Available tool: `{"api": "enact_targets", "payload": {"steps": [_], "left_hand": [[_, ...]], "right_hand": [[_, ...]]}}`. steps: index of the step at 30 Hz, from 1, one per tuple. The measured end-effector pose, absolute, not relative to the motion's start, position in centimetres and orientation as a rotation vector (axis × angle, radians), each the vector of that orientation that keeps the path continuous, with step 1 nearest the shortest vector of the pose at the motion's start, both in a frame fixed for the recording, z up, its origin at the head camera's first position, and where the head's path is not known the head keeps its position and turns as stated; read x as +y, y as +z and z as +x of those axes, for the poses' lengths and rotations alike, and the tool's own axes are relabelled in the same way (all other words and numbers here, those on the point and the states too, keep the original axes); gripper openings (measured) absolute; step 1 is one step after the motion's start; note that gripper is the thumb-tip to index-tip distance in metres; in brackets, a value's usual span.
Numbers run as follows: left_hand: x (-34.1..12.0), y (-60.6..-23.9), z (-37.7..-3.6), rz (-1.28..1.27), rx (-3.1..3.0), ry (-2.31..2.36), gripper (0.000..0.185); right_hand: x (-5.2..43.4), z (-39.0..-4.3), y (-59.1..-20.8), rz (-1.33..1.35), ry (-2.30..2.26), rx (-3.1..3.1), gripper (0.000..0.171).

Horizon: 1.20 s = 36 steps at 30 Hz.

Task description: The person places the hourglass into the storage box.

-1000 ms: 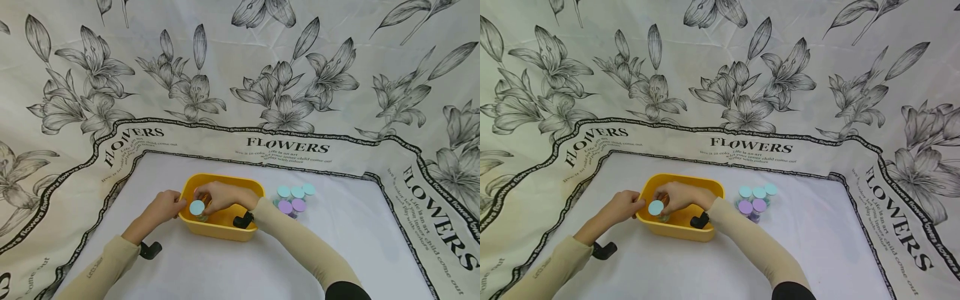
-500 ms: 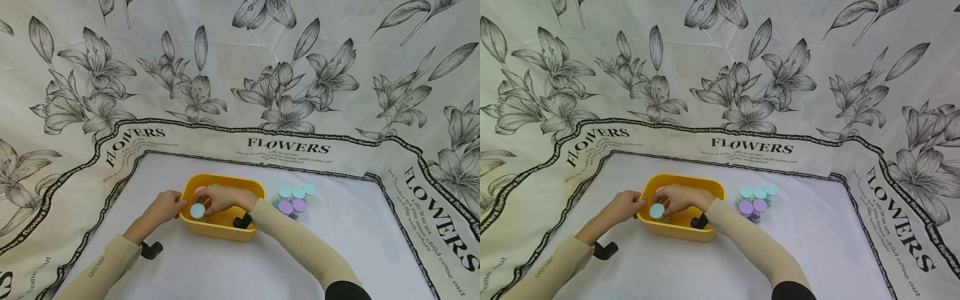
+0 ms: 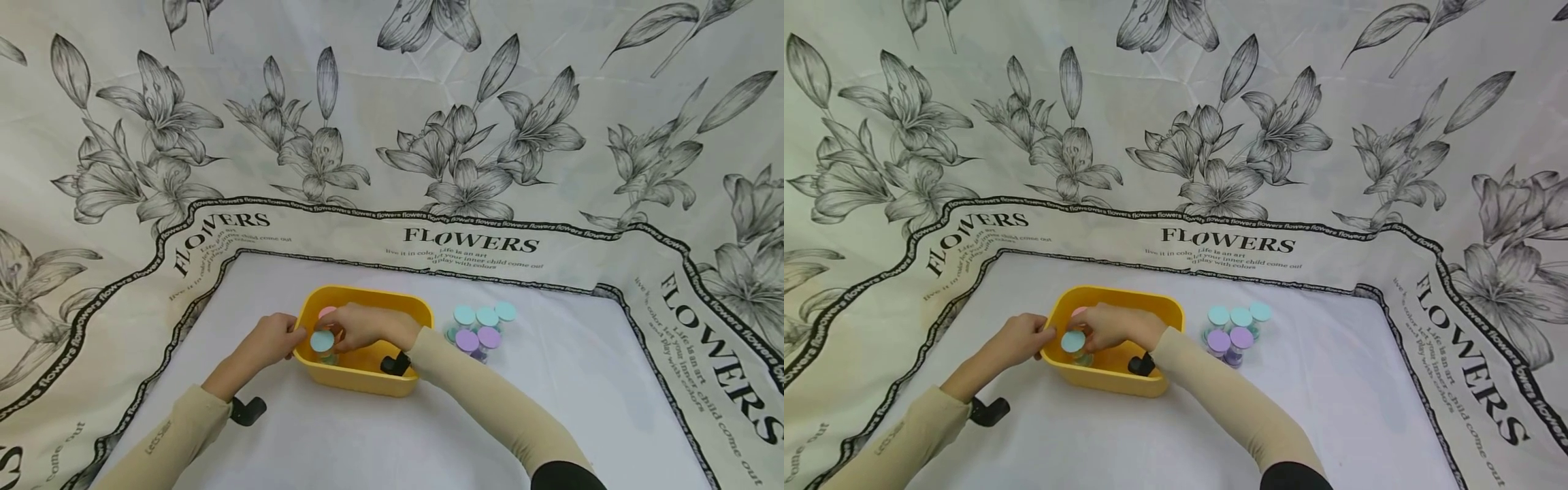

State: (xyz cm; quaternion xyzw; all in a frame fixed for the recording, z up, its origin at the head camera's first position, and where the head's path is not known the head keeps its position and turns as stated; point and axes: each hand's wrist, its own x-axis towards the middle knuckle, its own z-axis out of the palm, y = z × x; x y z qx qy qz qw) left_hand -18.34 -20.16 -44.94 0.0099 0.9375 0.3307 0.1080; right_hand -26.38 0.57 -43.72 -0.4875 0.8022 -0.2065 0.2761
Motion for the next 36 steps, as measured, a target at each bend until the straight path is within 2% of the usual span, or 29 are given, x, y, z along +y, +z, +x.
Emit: {"api": "enact_targets", "payload": {"steps": [8,14,25,30,36], "left_hand": [[-20.0,-44.8,-18.4,-0.003,2.756,0.963,0.022],[-19.8,-45.1,-18.5,-0.036,2.743,0.957,0.022],[-19.7,-44.9,-18.3,-0.043,2.741,0.956,0.022],[-19.7,-45.0,-18.3,-0.023,2.744,0.947,0.024],[-19.6,-45.0,-18.2,-0.027,2.743,0.945,0.025]], "right_hand": [[2.0,-26.9,-42.0,-1.307,-0.555,2.170,0.047],[5.1,-27.3,-39.8,-1.241,-0.703,2.223,0.049],[15.1,-28.6,-36.6,-1.040,-0.935,2.495,0.055],[20.0,-28.4,-36.7,-0.905,-1.017,2.606,0.060],[26.4,-27.7,-38.3,-0.729,-0.897,2.767,0.073]]}}
